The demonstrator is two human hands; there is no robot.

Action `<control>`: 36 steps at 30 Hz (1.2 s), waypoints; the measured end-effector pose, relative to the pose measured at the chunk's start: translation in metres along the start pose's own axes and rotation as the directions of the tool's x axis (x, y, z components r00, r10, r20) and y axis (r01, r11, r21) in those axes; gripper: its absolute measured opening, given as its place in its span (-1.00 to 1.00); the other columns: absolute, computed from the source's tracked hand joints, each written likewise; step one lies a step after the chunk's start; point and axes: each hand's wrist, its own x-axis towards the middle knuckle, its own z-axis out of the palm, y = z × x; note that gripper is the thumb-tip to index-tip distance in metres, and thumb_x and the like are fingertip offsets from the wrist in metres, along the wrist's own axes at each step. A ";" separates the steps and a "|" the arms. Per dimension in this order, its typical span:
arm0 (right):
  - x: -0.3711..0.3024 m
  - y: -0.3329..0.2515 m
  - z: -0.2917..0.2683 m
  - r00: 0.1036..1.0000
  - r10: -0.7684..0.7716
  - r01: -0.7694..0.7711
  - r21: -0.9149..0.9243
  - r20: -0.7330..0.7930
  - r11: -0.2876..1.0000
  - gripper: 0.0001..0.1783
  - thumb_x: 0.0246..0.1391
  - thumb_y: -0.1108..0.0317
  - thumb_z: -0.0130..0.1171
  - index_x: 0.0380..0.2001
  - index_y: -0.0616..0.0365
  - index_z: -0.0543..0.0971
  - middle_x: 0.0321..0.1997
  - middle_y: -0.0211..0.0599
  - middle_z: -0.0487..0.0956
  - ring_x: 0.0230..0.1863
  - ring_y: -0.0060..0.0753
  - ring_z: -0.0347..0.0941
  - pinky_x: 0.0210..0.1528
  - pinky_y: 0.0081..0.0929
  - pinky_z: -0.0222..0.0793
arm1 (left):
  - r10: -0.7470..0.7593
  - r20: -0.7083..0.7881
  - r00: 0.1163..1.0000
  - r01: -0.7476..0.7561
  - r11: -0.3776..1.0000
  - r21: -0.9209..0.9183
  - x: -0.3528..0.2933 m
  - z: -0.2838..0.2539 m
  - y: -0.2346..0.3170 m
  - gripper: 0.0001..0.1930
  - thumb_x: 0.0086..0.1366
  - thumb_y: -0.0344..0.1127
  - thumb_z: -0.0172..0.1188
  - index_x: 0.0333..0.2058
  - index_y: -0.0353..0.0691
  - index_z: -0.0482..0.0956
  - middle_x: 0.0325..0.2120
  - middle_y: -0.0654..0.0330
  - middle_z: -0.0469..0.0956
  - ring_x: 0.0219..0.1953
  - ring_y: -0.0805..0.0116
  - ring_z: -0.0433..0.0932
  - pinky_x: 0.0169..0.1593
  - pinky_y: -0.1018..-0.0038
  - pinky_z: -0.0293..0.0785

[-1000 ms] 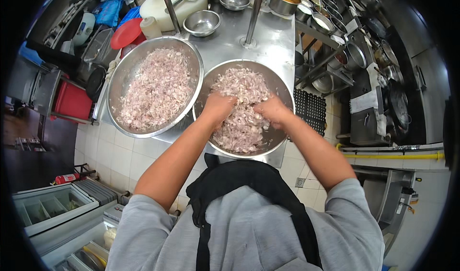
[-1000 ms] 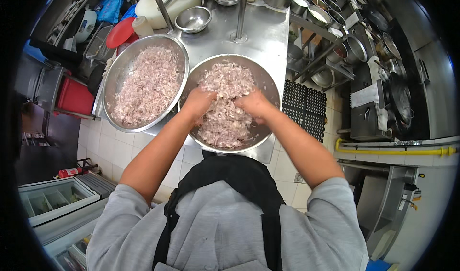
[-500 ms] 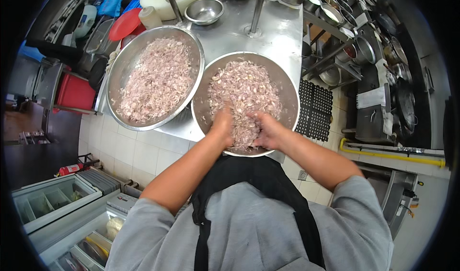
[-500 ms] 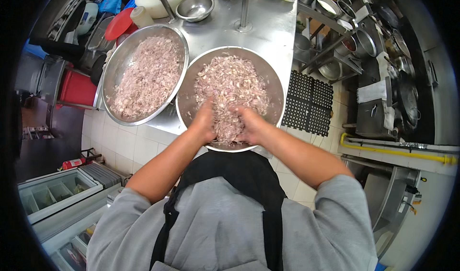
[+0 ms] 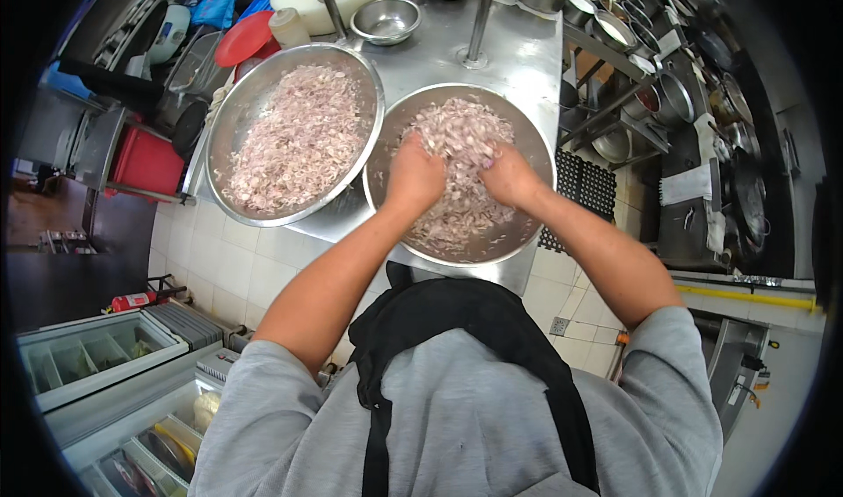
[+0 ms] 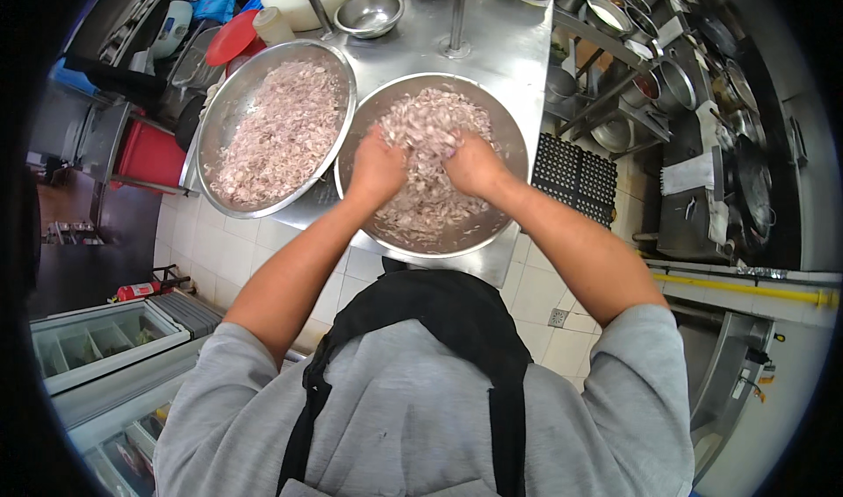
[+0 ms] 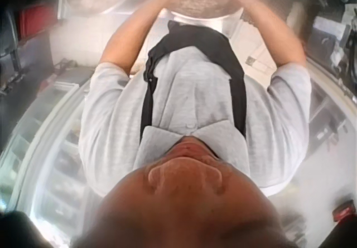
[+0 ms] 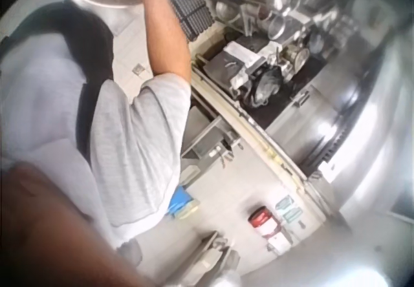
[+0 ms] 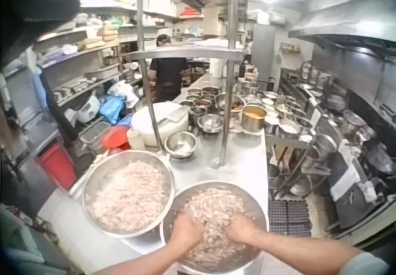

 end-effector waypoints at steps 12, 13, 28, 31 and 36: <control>0.011 -0.013 -0.058 0.857 0.341 -0.217 -0.331 0.386 0.918 -0.44 -0.21 0.11 0.32 -0.12 0.18 0.58 -0.09 0.10 0.56 -0.07 -0.10 0.53 0.00 -0.27 0.42 | -0.180 0.295 0.938 0.118 0.969 0.215 -0.013 -0.016 0.001 -0.60 0.17 -0.11 0.09 -0.25 -0.40 0.57 -0.11 -0.17 0.50 -0.15 -0.10 0.56 -0.08 0.15 0.46; 0.007 -0.022 -0.055 0.798 0.534 -0.533 -0.086 0.279 0.842 -0.36 -0.17 0.05 0.30 -0.01 0.16 0.50 0.01 0.05 0.52 0.00 -0.12 0.49 0.03 -0.22 0.40 | -0.119 0.316 0.941 0.047 0.972 0.228 -0.015 -0.018 -0.004 -0.58 0.18 -0.10 0.09 -0.20 -0.39 0.57 -0.07 -0.16 0.49 -0.12 -0.07 0.56 -0.07 0.14 0.47; 0.004 0.018 0.008 0.913 0.392 -0.408 0.192 0.114 0.893 -0.59 -0.14 0.46 0.07 -0.12 0.29 0.52 -0.13 0.01 0.58 -0.15 -0.11 0.55 -0.11 -0.29 0.47 | -0.146 0.192 0.971 0.198 0.936 -0.290 -0.009 0.001 0.008 -0.63 0.00 -0.44 0.21 -0.16 -0.45 0.52 -0.26 -0.03 0.60 -0.23 0.13 0.60 -0.13 0.33 0.49; 0.015 0.002 -0.021 0.968 -0.252 0.246 -0.268 0.011 0.932 -0.65 -0.10 0.42 0.04 -0.17 0.17 0.56 -0.14 -0.04 0.59 -0.11 -0.05 0.52 -0.03 -0.29 0.42 | 0.170 0.081 0.982 -0.169 0.985 -0.020 0.000 -0.014 0.021 -0.64 -0.01 -0.44 0.20 -0.16 -0.37 0.54 -0.21 -0.10 0.58 -0.20 0.03 0.59 -0.08 0.28 0.46; 0.019 -0.028 -0.063 0.980 -0.193 0.200 -0.202 0.058 0.959 -0.70 -0.10 0.39 0.08 -0.23 0.17 0.58 -0.27 -0.14 0.62 -0.28 -0.16 0.56 -0.15 -0.38 0.44 | 0.112 0.169 0.979 -0.140 0.977 0.163 0.004 -0.026 0.064 -0.63 -0.08 -0.24 0.25 -0.27 -0.32 0.58 -0.21 -0.13 0.55 -0.10 -0.09 0.50 -0.02 0.23 0.41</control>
